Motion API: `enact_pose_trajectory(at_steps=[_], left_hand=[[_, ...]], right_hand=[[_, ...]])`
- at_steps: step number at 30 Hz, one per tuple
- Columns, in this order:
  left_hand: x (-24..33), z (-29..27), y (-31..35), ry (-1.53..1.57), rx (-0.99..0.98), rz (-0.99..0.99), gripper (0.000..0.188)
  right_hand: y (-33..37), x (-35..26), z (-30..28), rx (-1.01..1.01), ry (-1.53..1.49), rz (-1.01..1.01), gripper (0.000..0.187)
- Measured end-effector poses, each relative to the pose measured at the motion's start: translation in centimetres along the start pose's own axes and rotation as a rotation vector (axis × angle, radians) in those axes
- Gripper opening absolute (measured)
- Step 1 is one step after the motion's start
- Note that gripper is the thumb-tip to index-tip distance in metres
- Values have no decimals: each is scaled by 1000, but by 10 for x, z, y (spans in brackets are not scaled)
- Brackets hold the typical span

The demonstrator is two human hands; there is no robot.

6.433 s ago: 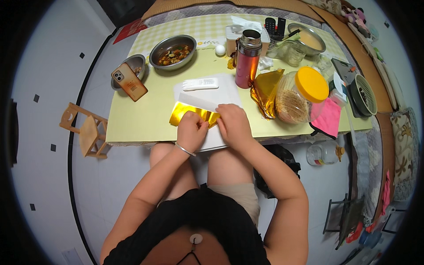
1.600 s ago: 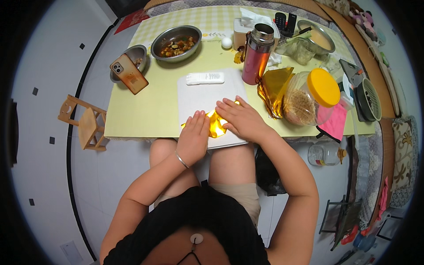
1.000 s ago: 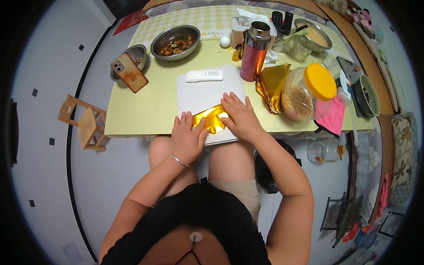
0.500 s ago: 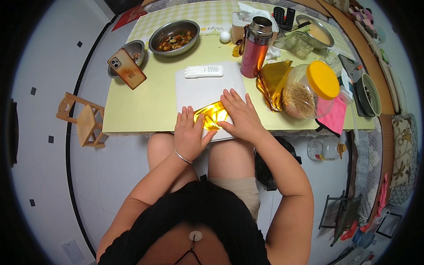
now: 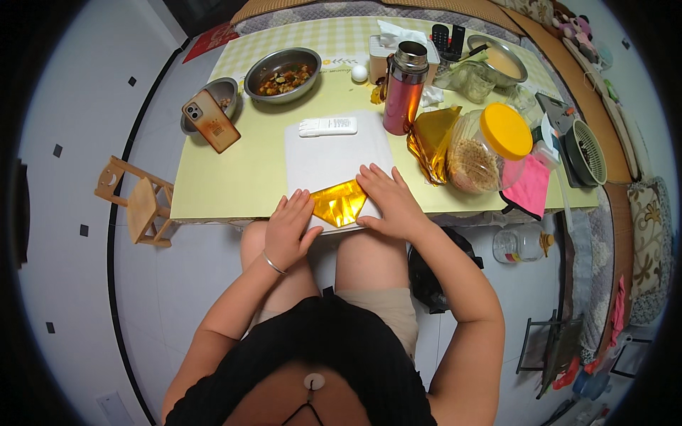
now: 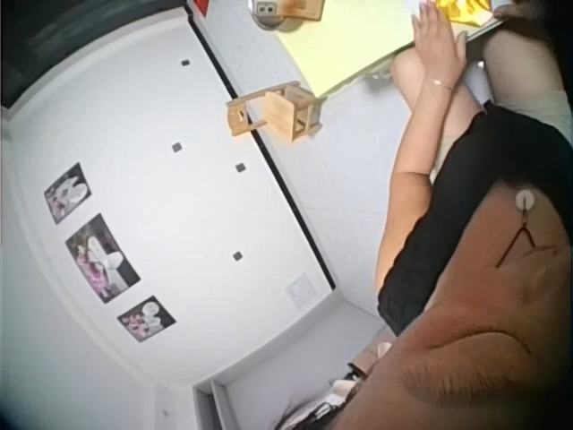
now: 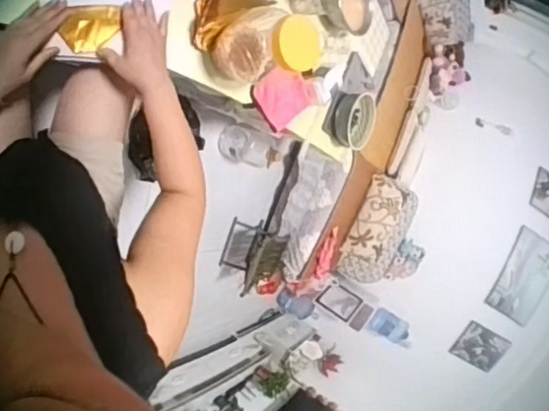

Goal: The person folds a sheet of gold-colored paper on a white notebook placed on their lap. They repeatedly fold the paper in half, unfold it, and refold it in different orientations, creating creases. The person continues this folding process throughout the clip.

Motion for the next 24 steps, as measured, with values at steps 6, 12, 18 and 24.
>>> enact_pose_trajectory(at_steps=[6,12,18,24], left_hand=[[-11,-19,-2,222,158,-82,29],[-64,15,1,1215,159,-782,10],[-72,21,-5,1368,172,-868,9],[-75,32,4,1455,191,-892,8]], right_hand=[[20,-17,0,257,49,-151,39],[21,25,-8,633,-879,188,11],[11,21,-3,710,-1217,192,19],[15,15,-1,812,-1321,153,13]])
Point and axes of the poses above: each hand's wrist, its own y-axis away from the middle knuckle, its own z-axis out of the palm, x = y × z, the point moved 9 cm from there along -y, towards the middle knuckle, and after that the axes turned 10 degrees about -y, right-handed, at the moved point
